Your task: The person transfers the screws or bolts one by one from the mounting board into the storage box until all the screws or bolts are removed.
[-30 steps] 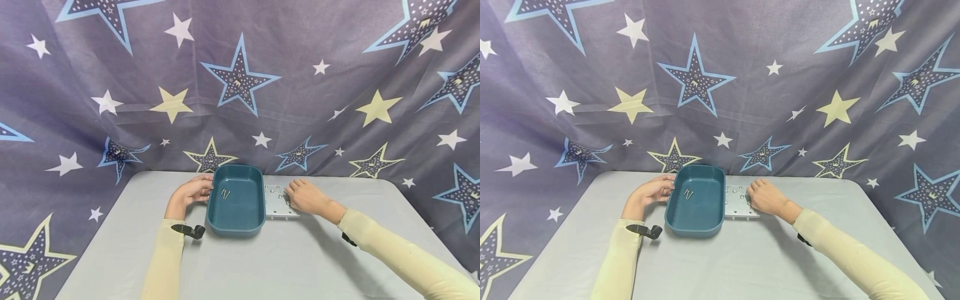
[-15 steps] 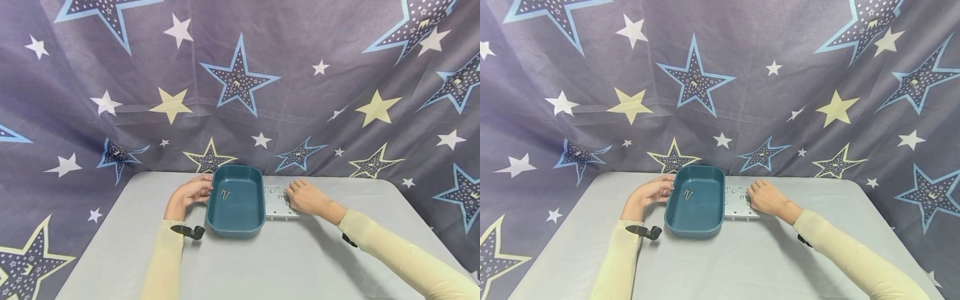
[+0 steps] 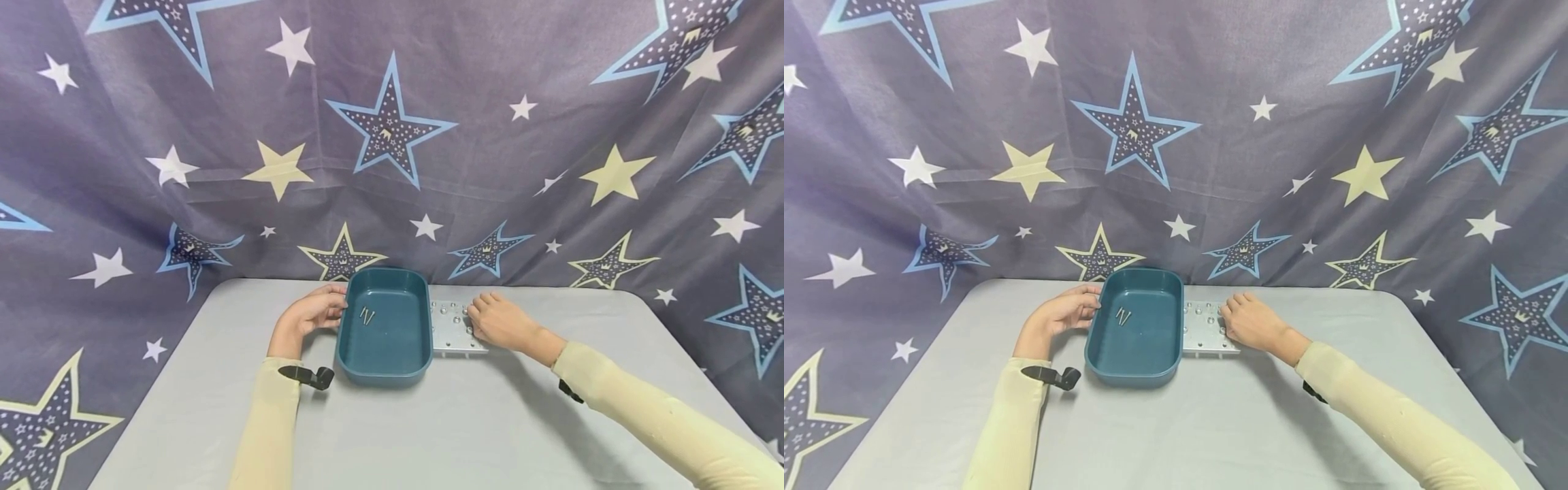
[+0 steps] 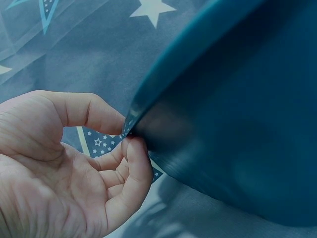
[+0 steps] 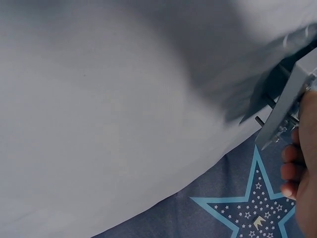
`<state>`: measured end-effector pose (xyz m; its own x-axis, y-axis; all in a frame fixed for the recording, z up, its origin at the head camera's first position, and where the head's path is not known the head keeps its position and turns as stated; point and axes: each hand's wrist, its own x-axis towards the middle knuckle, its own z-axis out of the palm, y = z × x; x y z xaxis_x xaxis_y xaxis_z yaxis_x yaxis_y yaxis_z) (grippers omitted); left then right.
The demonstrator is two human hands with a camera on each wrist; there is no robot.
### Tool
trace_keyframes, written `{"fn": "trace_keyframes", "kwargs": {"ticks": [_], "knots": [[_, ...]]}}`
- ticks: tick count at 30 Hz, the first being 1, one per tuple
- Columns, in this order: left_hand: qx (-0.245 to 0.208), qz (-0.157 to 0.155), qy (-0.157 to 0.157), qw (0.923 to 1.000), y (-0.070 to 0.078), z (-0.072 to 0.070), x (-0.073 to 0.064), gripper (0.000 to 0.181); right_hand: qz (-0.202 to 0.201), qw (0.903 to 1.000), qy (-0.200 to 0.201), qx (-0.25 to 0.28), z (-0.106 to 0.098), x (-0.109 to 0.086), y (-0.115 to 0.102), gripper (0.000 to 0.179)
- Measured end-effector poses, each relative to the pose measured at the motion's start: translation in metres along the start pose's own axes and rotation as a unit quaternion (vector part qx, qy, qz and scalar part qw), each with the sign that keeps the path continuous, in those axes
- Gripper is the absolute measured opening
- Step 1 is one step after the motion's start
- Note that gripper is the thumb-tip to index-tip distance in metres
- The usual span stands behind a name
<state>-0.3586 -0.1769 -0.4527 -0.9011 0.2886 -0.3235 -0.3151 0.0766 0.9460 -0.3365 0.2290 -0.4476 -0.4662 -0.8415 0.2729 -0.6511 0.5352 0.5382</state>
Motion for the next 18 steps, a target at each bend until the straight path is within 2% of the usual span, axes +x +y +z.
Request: {"fn": "trace_keyframes", "kwargs": {"ticks": [9,18], "knots": [[0.005,0.003,0.0,1.0,-0.0006,-0.0012,0.0026,0.047,0.007,0.9997,-0.021,0.011,-0.0025,0.0013,0.0019,0.021],[0.001,0.003,-0.002,1.0,-0.003,-0.0017,0.003,0.045,0.007,0.9997,-0.022,0.01,-0.0038,0.001,0.0017,0.021]]}}
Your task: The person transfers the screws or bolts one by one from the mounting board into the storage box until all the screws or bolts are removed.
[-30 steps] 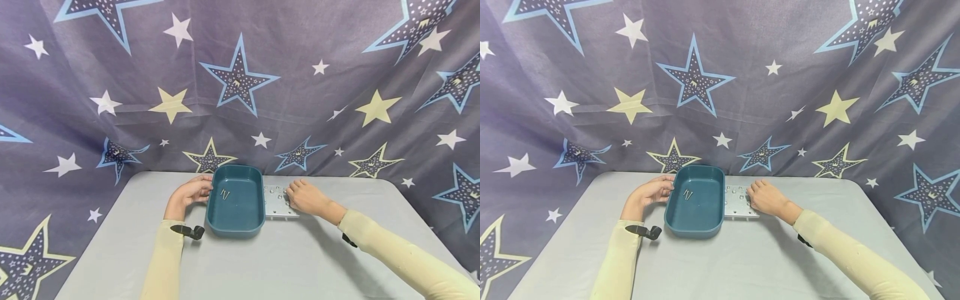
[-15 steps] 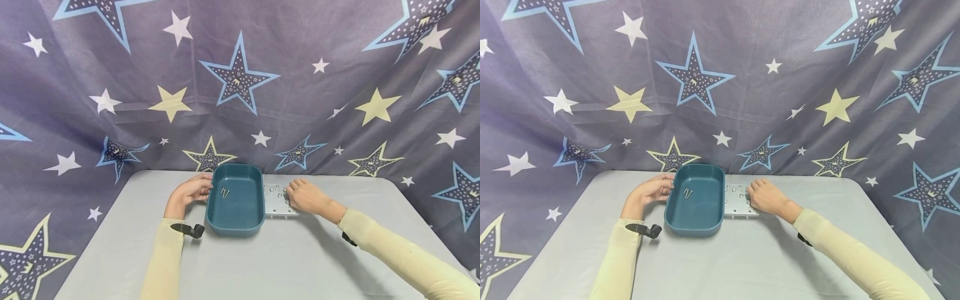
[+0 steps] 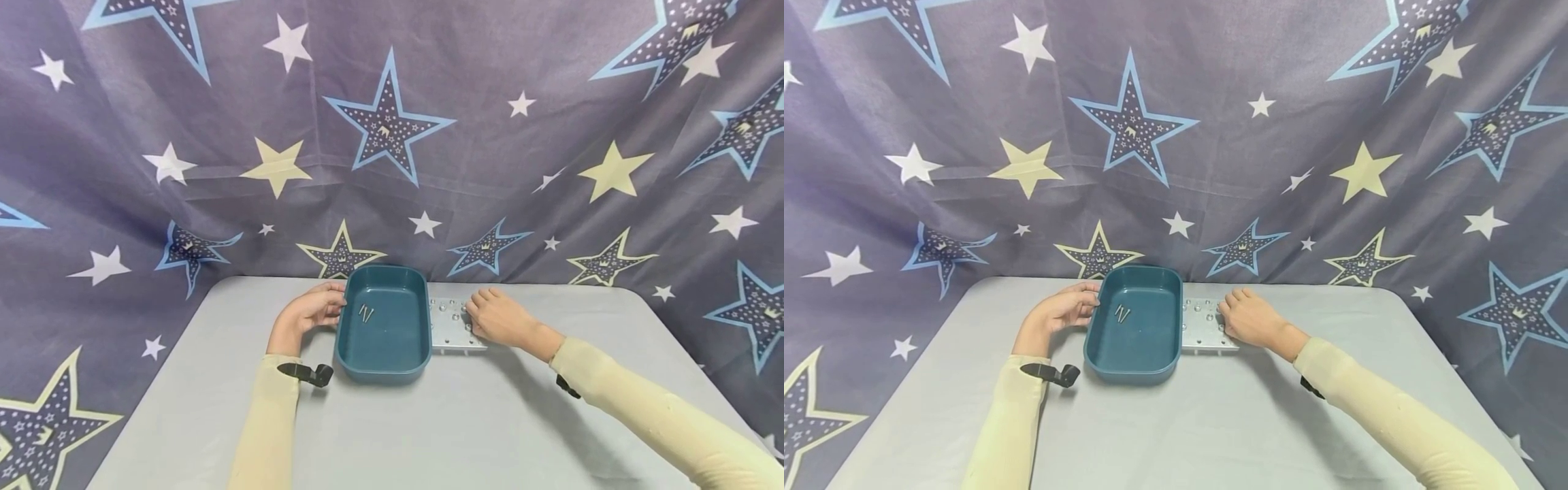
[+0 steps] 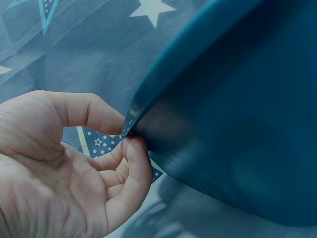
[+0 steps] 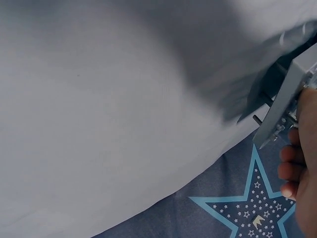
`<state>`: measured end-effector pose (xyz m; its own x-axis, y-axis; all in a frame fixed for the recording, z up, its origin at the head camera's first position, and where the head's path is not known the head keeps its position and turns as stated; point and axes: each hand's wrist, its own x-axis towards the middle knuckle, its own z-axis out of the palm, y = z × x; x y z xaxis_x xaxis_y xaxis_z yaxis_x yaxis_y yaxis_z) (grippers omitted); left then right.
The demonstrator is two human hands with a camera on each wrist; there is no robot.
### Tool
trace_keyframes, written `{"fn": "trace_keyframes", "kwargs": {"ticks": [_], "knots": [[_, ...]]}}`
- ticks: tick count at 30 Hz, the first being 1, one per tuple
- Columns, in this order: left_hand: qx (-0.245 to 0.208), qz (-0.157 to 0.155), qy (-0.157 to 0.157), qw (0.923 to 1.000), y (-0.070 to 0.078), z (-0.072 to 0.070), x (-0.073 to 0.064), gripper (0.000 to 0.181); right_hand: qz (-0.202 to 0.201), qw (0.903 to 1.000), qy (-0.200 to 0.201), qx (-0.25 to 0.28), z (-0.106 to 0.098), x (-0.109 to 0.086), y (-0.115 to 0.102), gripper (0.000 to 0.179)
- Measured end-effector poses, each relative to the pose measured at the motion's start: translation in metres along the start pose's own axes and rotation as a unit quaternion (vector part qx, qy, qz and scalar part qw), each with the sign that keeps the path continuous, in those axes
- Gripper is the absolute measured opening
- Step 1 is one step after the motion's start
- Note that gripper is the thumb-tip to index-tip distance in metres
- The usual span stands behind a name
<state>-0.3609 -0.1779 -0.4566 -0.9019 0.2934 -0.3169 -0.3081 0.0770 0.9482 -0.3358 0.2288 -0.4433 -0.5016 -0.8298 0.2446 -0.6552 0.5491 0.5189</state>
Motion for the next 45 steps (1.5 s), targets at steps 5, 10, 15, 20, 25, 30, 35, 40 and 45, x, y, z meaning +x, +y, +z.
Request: {"fn": "trace_keyframes", "kwargs": {"ticks": [5,10,15,20,25,30,35,40,45], "knots": [[0.0,0.0,0.001,1.0,-0.0006,-0.0011,-0.0016,0.046,-0.001,0.9999,-0.008,-0.007,-0.0016,0.0017,-0.0011,0.022],[0.0,0.001,-0.001,1.0,0.0001,-0.0002,-0.0011,0.047,-0.001,1.0,0.005,-0.005,0.0005,0.0002,-0.0008,0.022],[-0.003,0.003,-0.004,1.0,0.0011,0.0004,-0.0016,0.048,-0.002,1.0,0.008,-0.003,0.0028,0.0001,-0.0008,0.021],[0.001,0.004,-0.002,1.0,0.0018,0.0006,-0.0022,0.049,-0.004,0.9998,0.016,-0.005,0.0027,0.0007,-0.0013,0.021],[0.009,0.008,-0.001,0.9999,0.0027,0.0013,-0.0038,0.05,-0.006,0.9996,0.026,-0.008,0.0031,0.0008,-0.0008,0.02],[0.006,0.008,-0.002,1.0,0.0023,0.0015,-0.0037,0.049,-0.004,0.9997,0.025,-0.006,0.0045,0.0008,-0.0006,0.019],[0.003,0.004,-0.001,1.0,0.0015,0.0009,-0.0023,0.048,-0.007,0.9998,0.015,-0.009,0.0059,0.0006,-0.0004,0.02],[0.002,0.003,-0.001,1.0,0.0006,-0.0002,-0.0009,0.049,-0.012,0.9998,0.01,-0.008,0.0063,0.0003,0.0001,0.022],[0.003,0.005,-0.003,1.0,-0.0001,-0.0002,-0.0007,0.049,-0.015,0.9998,0.011,-0.007,0.0062,0.0003,-0.0002,0.023]]}}
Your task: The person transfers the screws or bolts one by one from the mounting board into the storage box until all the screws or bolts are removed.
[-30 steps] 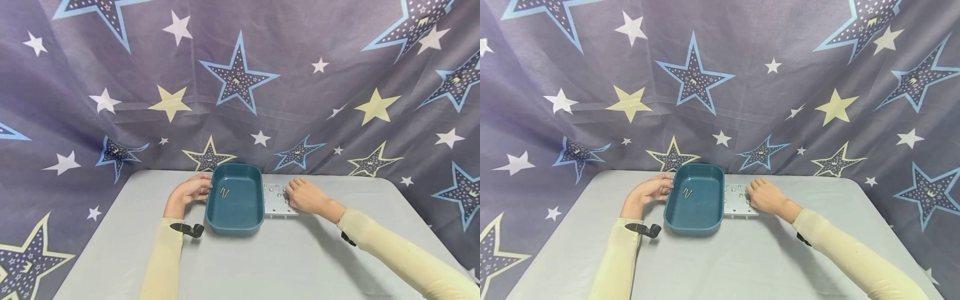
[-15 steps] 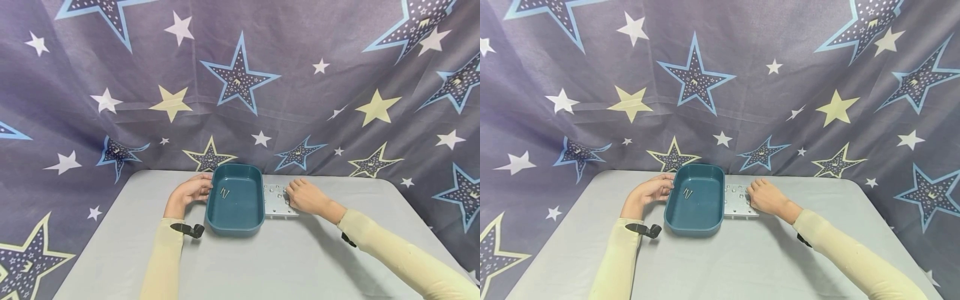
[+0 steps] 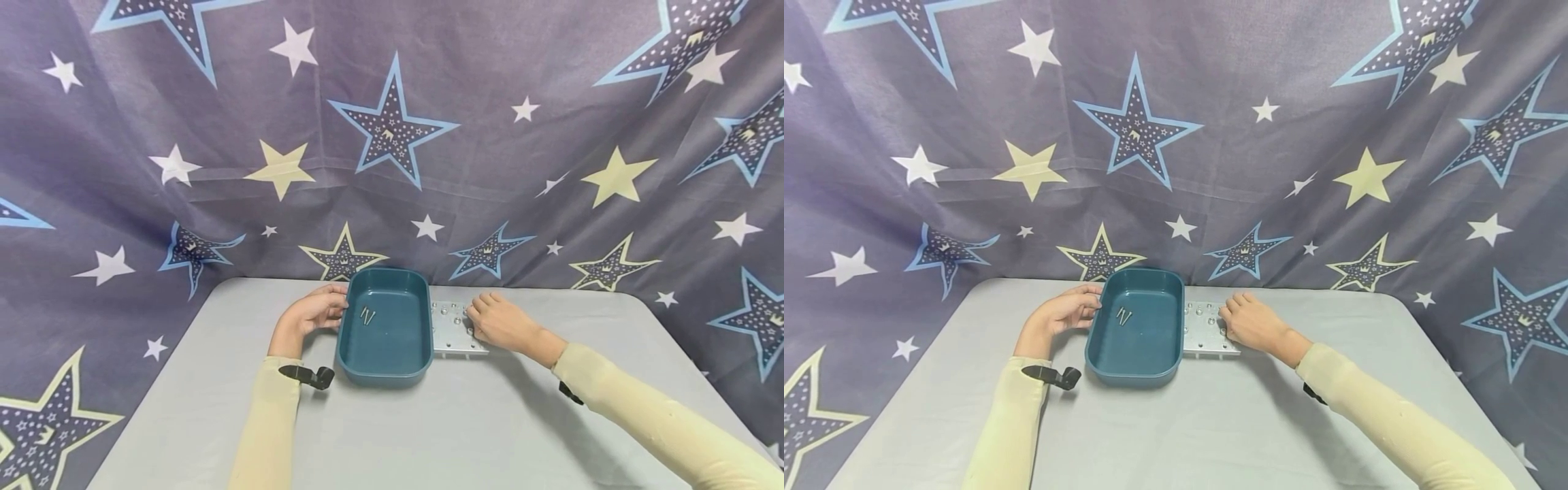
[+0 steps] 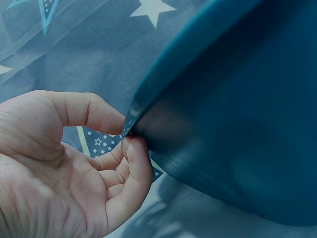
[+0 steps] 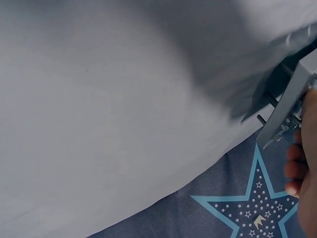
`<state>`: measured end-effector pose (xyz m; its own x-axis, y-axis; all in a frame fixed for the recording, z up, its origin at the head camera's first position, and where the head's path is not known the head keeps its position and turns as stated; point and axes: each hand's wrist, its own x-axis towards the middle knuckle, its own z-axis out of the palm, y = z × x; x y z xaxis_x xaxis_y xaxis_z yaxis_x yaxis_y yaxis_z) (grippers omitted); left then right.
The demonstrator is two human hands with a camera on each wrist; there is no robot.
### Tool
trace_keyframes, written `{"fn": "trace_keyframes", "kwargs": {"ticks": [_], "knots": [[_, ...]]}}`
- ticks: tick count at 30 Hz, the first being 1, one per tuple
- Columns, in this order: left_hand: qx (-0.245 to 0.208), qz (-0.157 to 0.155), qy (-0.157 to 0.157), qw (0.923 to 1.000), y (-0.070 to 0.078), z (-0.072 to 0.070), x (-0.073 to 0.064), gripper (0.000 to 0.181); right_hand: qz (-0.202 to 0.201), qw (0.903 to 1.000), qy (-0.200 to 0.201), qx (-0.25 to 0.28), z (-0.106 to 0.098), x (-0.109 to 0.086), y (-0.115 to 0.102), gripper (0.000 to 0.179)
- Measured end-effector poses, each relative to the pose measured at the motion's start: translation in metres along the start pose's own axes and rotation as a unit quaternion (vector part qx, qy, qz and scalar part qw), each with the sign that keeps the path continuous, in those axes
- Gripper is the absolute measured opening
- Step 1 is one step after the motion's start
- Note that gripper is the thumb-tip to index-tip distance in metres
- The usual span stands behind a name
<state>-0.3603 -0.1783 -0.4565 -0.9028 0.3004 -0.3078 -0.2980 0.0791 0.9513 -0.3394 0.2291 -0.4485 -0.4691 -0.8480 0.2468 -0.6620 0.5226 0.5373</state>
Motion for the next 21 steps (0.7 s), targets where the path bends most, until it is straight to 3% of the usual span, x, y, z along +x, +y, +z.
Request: {"fn": "trace_keyframes", "kwargs": {"ticks": [21], "knots": [[-0.002,0.003,0.004,1.0,-0.003,-0.0015,0.002,0.048,0.019,0.9995,0.001,0.027,-0.0048,0.0006,-0.0005,0.021]]}}
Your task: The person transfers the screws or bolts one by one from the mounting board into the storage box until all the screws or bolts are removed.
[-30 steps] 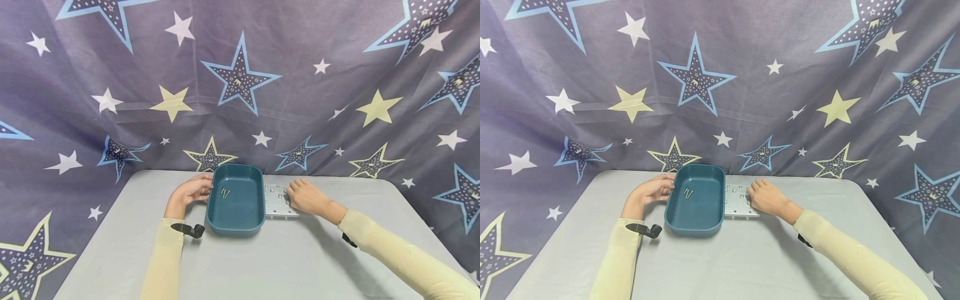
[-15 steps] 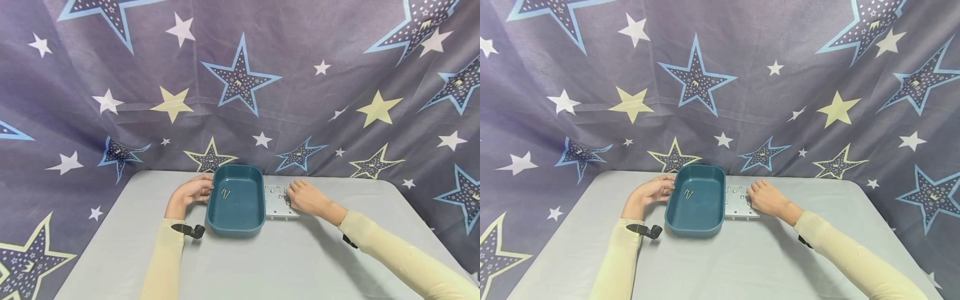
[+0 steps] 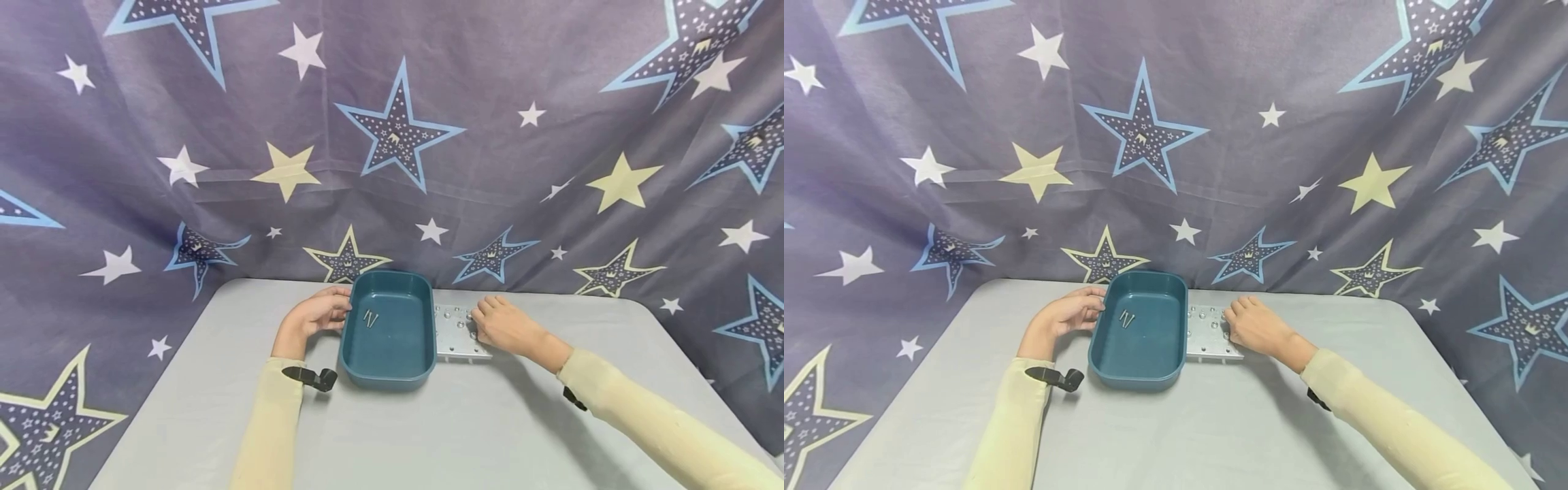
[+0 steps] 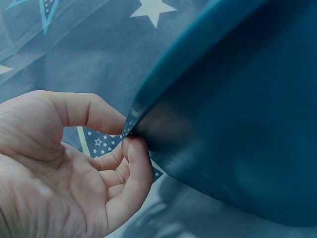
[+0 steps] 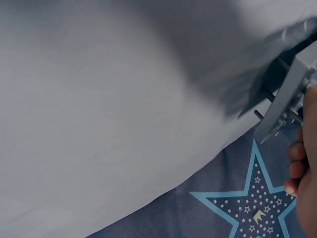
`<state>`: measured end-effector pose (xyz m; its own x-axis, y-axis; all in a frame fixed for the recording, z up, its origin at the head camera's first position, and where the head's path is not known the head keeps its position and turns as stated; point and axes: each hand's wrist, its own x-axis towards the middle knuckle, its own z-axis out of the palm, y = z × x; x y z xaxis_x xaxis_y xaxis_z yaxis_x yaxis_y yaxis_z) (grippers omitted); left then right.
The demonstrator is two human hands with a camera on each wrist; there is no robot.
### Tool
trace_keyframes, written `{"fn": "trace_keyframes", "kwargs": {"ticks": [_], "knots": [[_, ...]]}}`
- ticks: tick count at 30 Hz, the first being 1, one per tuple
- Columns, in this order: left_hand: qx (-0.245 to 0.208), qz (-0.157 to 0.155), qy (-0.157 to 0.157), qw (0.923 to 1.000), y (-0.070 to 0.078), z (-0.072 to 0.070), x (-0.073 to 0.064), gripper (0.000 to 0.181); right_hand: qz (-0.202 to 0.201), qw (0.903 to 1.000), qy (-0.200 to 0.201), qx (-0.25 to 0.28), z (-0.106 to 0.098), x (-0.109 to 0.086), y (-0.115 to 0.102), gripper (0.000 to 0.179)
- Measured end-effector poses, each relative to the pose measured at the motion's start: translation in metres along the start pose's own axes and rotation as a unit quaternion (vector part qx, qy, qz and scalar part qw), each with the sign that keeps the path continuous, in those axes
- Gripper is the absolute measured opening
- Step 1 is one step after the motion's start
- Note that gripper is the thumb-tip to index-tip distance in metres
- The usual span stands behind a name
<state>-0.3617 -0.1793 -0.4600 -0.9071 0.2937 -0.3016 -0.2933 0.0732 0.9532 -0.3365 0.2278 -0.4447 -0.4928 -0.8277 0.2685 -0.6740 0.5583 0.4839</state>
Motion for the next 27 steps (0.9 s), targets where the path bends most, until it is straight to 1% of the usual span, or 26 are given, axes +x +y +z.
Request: {"fn": "trace_keyframes", "kwargs": {"ticks": [4,7,10,14,17,22,27], "knots": [[-0.001,0.001,-0.001,1.0,0.0,-0.001,-0.001,0.048,0.009,0.9995,-0.005,0.028,-0.003,0.0,0.002,0.017],[-0.003,0.002,-0.001,1.0,0.0,-0.001,-0.002,0.048,0.014,0.9988,0.001,0.046,-0.005,-0.001,0.003,0.014],[-0.005,0.001,-0.001,1.0,0.0,0.0,-0.001,0.047,0.017,0.9984,0.002,0.054,-0.005,-0.001,0.003,0.013],[-0.011,-0.003,0.006,0.9999,0.002,0.001,0.0,0.045,0.027,0.9973,-0.016,0.066,-0.006,0.0,0.005,0.013],[-0.014,-0.002,0.01,0.9999,0.005,0.003,0.0,0.045,0.034,0.9969,-0.024,0.067,-0.009,0.0,0.007,0.016],[-0.02,0.0,0.0,0.9998,0.008,0.004,-0.001,0.046,0.035,0.9968,-0.024,0.068,-0.013,-0.002,0.009,0.021],[-0.033,-0.009,-0.003,0.9994,0.005,0.0,-0.005,0.048,0.037,0.9956,-0.025,0.083,-0.012,0.0,0.006,0.018]]}}
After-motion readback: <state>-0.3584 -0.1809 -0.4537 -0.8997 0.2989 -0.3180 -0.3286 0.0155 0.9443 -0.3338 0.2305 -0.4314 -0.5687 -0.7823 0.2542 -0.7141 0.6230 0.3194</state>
